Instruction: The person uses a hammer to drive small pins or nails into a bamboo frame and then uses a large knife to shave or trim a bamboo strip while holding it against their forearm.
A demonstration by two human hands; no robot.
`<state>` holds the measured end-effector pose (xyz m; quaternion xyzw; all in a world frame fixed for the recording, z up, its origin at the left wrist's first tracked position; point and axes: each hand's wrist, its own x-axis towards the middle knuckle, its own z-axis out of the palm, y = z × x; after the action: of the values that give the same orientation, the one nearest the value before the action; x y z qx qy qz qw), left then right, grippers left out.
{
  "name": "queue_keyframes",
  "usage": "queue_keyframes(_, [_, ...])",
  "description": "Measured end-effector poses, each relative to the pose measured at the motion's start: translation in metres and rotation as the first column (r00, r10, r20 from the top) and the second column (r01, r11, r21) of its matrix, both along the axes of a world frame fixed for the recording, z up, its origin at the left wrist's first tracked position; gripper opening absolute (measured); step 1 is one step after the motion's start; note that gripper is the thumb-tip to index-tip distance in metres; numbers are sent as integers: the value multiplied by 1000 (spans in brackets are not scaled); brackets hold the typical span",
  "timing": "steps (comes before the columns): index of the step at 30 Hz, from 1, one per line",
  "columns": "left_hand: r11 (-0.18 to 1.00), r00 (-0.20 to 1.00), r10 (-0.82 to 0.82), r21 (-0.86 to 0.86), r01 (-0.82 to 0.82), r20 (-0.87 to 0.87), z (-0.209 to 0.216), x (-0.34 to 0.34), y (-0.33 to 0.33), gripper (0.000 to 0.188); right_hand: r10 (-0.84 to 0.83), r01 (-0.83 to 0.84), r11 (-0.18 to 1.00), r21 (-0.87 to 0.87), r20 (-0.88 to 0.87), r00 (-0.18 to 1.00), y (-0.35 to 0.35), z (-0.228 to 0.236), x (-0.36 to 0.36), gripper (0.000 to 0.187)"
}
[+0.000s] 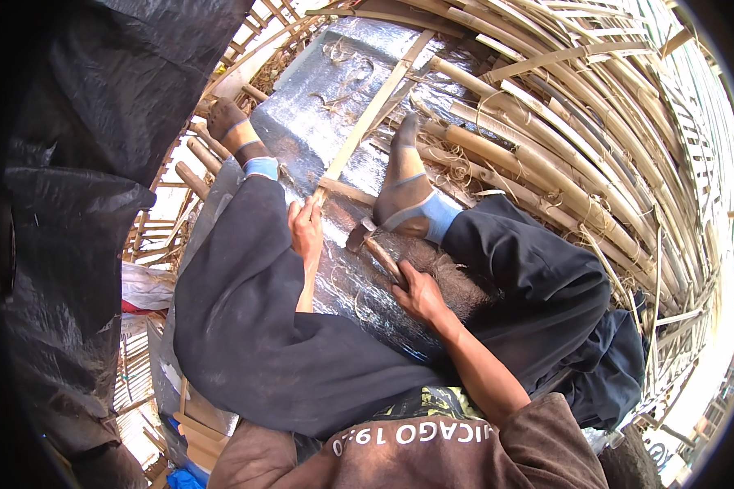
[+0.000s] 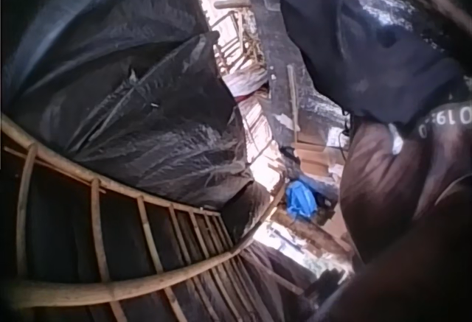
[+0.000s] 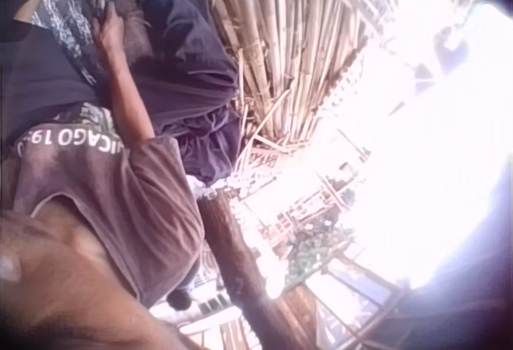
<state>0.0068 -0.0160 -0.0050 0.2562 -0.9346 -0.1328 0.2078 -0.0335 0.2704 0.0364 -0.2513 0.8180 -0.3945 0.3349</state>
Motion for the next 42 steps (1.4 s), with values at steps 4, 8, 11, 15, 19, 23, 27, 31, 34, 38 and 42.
queue_keyframes(4, [1000, 1000, -7, 0, 7, -14, -3, -4, 1, 22, 9, -9, 1000, 4, 7, 1000, 3, -4, -2, 30])
queue_keyframes(8, [1000, 1000, -11, -2, 11, -19, -3, -4, 1, 23, 8, -8, 1000, 8, 14, 1000, 2, 2, -3, 29])
queue_keyframes(11, [1000, 1000, 2, -8, -2, -22, -2, 0, 1, 23, 119, -83, 974, 212, -163, 979, -7, 22, 4, 31])
queue_keyframes(15, [1000, 999, 7, -2, -7, -39, -4, -3, 2, 23, 54, -63, 998, -1, -481, 875, -38, 58, -13, 24])
queue_keyframes(19, [1000, 1000, 8, -5, -8, -23, -4, -9, 8, 23, 23, -174, 973, -154, -682, 731, -103, 53, -62, 20])
queue_keyframes(23, [1000, 996, -22, -21, 20, -81, -1, -11, 5, 23, 287, -122, 954, 273, -721, 630, -146, 21, -103, 22])
queue_keyframes(27, [1000, 998, 5, -23, -6, -65, 1, 0, 1, 23, 282, -163, 959, 232, -722, 631, -155, 9, -104, 16])
queue_keyframes(31, [1000, 998, -5, -1, 5, -65, -6, -7, 7, 24, 248, -133, 968, 213, -725, 643, -151, 3, -110, 14])
queue_keyframes(34, [1000, 998, -1, -1, 0, -57, -4, -7, 7, 24, 273, -142, 960, 240, -708, 651, -155, 6, -110, 14])
queue_keyframes(38, [1000, 999, 7, -3, -8, -49, 4, -1, 3, 24, 307, -136, 946, 293, -681, 665, -164, 11, -108, 16])
queue_keyframes(42, [1000, 999, -1, -9, 1, -43, 5, -1, 1, 24, 303, -126, 947, 297, -688, 660, -171, 11, -107, 19])
